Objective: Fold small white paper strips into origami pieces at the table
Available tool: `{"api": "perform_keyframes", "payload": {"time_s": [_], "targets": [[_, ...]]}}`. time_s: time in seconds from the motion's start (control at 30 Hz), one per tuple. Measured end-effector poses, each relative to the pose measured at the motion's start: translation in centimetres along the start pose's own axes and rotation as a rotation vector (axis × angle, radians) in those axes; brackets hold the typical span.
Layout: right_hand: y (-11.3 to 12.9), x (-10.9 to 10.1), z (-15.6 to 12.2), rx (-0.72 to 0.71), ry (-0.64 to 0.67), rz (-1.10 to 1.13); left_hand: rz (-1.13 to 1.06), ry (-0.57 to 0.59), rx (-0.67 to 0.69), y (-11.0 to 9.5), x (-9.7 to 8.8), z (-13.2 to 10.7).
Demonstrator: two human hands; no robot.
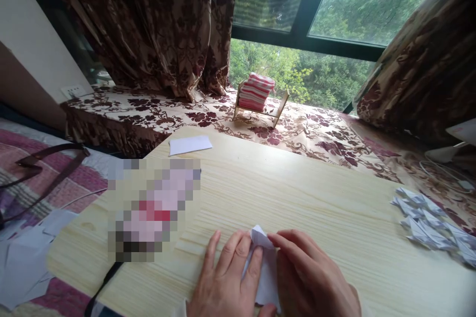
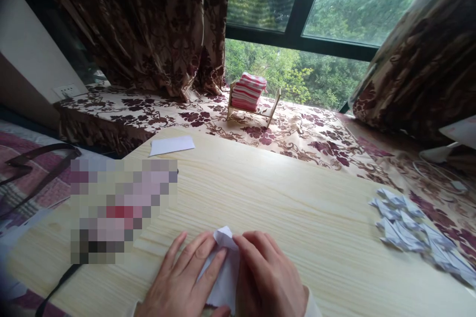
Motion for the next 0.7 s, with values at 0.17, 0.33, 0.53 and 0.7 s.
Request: {"api": "perform_keyframes", "payload": {"time_s": [0.17, 0.33, 0.53, 0.7], "targets": [[0.3, 0.1, -0.3, 0.024, -0.042, -0.024, -0.043, -0.024, -0.014, -0.3, 0.1, -0.3], [0.1, -0.5, -0.6, 0.107, -0.064, -0.054, -0.094, 0.049, 0.012, 0.0, -0.3, -0.2], [-0.2, -0.4, -1.0, 0.183, -0.035, 0.013, -0.133, 0.132, 0.017, 0.0, -1.2, 0.2], [-0.8, -0.1, -0.3, 0.141, 0.032, -0.087, -0.166, 0.177, -0.001, -0.2, -1.6, 0.4]]}}
Point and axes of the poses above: each hand's wrist, its own z-axis towards the middle knuckle, its own x-axis out of the palm, y = z × x, the point moved 2 cm from there along z, towards the middle knuckle, and after that the axes turned 14 degrees about z, right-handed, at the moved point
